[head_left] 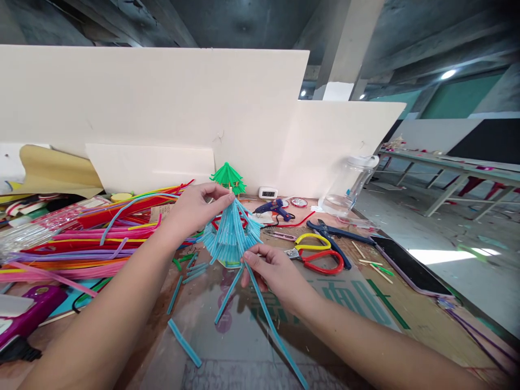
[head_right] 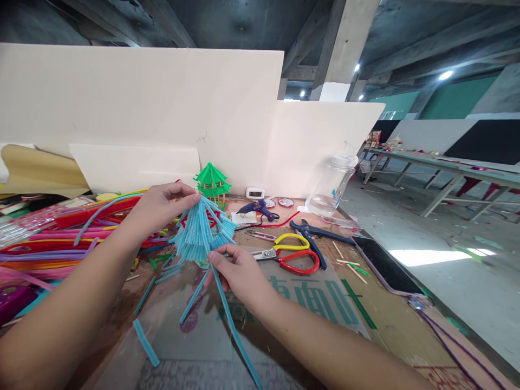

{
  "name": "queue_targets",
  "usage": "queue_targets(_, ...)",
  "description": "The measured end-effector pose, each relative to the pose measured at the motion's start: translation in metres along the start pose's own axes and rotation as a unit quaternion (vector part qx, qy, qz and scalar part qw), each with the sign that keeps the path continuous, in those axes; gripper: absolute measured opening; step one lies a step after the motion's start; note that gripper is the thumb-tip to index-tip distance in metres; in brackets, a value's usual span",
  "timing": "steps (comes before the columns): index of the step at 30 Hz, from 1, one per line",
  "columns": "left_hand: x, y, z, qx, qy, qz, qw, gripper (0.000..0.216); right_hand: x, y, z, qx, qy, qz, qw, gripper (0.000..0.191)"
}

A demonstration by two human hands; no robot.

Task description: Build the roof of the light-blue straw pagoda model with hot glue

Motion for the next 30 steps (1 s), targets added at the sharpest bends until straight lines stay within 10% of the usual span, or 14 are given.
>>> queue_targets(30,-0.020,-0.006,0.003,-0.012,0.053,0.017,0.998,0.047,0.007,-0.009,-0.008,-0.025,0.029,-0.029,0.999,0.037)
Point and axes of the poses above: each hand's wrist, its own y-axis away from the middle knuckle, its own z-axis out of the palm, x = y × z, the point moved 2 cm from there along -y, towards the middle knuckle, and after that the axes turned 9 degrees about y, right-handed, at the moved point
